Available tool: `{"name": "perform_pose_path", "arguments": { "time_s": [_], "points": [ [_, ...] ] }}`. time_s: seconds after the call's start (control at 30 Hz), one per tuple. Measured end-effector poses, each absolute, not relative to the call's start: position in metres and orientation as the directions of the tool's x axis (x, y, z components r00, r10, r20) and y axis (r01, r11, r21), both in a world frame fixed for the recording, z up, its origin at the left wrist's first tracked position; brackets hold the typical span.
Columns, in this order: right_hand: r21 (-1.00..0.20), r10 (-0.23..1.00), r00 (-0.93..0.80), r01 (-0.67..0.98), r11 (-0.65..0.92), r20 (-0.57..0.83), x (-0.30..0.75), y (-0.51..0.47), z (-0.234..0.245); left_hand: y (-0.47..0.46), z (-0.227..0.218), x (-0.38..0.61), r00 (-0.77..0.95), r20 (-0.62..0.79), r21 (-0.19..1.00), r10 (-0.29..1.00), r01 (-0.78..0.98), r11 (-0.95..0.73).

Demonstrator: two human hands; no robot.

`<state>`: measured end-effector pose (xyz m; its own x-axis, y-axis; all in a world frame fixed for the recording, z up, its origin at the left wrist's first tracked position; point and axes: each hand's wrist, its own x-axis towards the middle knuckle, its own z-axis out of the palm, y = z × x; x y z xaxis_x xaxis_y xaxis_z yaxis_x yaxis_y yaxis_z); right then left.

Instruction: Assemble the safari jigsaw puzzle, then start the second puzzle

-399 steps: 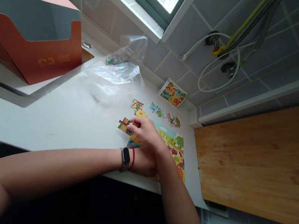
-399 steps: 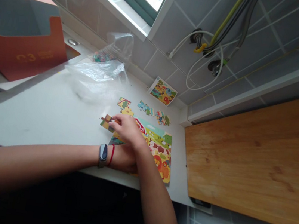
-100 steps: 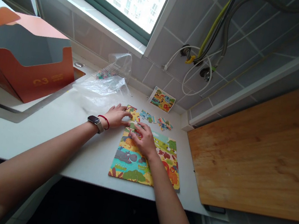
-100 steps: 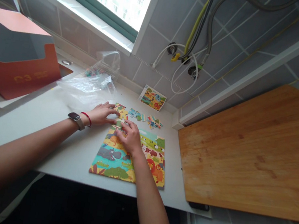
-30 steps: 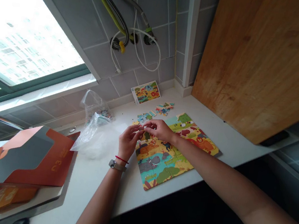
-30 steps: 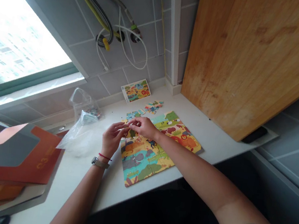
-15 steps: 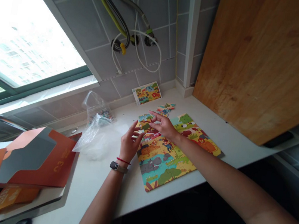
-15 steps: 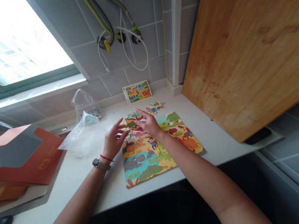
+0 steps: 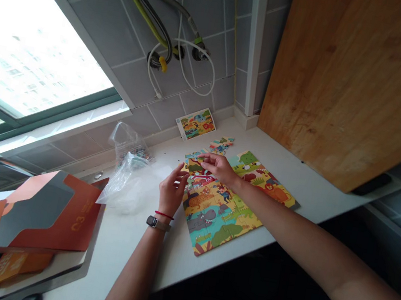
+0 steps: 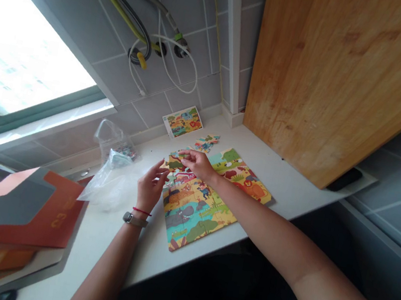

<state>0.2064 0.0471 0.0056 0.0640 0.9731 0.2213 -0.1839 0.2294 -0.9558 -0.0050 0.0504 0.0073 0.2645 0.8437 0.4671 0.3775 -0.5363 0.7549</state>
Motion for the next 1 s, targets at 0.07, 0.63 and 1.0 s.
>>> {"name": "perform_pose_path", "arguments": {
  "time_s": [0.07, 0.63, 1.0],
  "points": [
    [-0.956, 0.972, 0.060, -0.173, 0.235, 0.228, 0.206, 0.047, 0.006, 0.050, 0.007, -0.005, 0.270, 0.460, 0.758, 0.846, 0.378, -0.533],
    [-0.929, 0.777, 0.623, -0.331, 0.163, -0.085, 0.233, 0.065, -0.008, 0.047, 0.012, -0.006, 0.290, 0.416, 0.745, 0.862, 0.434, -0.506],
    [-0.959, 0.952, 0.231, -0.150, 0.240, 0.202, 0.208, 0.054, 0.000, 0.047, 0.010, -0.006, 0.280, 0.383, 0.772, 0.880, 0.426, -0.471]
  ]
}}
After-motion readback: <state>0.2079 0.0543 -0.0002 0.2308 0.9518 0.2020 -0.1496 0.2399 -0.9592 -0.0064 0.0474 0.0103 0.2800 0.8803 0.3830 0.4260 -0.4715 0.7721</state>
